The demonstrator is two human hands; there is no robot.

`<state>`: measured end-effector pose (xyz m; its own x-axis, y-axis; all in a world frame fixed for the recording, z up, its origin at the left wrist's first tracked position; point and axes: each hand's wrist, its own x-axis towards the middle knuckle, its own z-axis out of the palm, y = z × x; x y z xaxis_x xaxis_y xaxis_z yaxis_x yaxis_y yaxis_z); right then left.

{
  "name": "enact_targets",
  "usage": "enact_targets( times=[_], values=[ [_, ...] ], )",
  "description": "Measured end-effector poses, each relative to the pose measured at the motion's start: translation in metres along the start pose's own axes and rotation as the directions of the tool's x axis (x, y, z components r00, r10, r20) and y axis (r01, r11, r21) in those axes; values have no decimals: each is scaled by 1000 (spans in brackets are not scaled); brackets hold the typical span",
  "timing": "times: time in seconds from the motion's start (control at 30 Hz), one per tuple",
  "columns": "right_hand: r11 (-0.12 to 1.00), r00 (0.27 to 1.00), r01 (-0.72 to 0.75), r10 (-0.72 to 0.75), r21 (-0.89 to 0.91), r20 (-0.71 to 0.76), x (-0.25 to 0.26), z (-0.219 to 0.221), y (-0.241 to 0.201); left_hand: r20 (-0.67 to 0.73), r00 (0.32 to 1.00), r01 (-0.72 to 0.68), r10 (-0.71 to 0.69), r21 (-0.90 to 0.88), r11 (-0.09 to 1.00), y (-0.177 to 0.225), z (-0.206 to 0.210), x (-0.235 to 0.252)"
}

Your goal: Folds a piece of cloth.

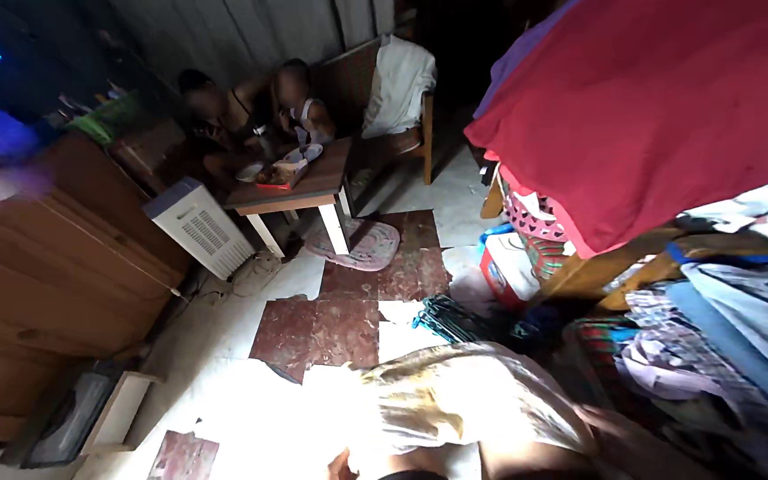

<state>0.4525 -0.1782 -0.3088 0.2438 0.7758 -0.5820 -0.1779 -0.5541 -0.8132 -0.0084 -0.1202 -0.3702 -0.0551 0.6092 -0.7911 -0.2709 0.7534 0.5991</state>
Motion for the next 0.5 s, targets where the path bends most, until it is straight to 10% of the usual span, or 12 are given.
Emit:
enact_targets(
  times=[0.23,0.5],
  values=[
    [968,961,249,-243,35,-131,48,-7,-43,-286,867,-485,408,-296,823,87,31,-5],
    [876,917,253,-352,-410,-185,3,-11,-61,-440,792,-485,423,-32,874,100,30,-78]
  ],
)
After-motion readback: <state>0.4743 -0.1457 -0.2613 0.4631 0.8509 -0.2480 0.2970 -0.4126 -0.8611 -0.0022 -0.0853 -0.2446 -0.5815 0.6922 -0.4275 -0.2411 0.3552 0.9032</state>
